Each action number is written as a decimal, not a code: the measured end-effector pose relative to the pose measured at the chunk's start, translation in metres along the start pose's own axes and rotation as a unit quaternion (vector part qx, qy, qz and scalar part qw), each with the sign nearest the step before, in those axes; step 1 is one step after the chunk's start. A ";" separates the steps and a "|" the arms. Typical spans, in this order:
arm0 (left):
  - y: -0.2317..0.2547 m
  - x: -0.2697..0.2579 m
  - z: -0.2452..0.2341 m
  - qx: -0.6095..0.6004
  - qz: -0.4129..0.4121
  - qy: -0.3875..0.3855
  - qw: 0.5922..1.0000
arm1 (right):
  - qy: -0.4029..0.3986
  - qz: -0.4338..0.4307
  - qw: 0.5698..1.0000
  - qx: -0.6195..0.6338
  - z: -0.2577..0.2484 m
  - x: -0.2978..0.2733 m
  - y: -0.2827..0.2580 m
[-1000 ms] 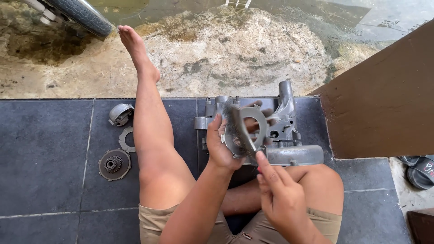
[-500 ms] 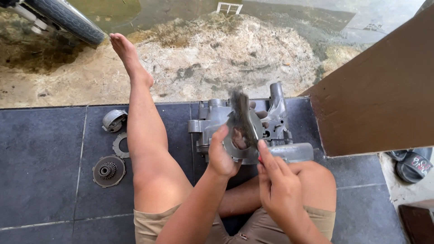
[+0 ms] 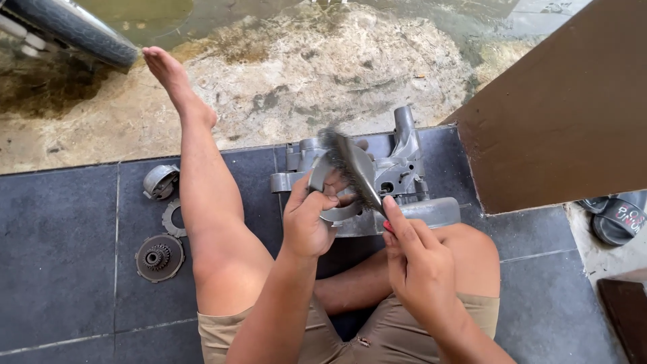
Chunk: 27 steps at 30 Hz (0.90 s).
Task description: Cleaning a circular metal motorcycle component using a wire brush to remove dirt or rust.
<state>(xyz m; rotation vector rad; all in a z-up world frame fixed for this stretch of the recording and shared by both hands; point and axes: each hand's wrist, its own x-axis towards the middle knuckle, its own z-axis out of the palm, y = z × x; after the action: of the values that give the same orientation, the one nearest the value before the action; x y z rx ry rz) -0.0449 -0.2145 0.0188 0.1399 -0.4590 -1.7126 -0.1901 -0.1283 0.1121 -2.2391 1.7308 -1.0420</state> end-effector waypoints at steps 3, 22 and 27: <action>0.016 0.002 0.017 0.044 0.007 0.076 0.996 | 0.006 -0.007 1.000 -0.005 0.001 -0.006 0.005; -0.007 -0.014 -0.006 0.073 -0.086 0.050 0.992 | 0.040 0.014 0.999 0.000 -0.003 0.000 0.018; 0.024 -0.001 0.010 0.006 -0.055 -0.019 0.998 | 0.028 0.005 1.000 0.003 0.005 -0.016 0.023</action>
<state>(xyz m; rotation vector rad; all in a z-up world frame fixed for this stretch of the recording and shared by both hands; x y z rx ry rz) -0.0259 -0.2145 0.0364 0.1430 -0.4974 -1.8234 -0.2077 -0.1230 0.0899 -2.2174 1.7559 -1.1155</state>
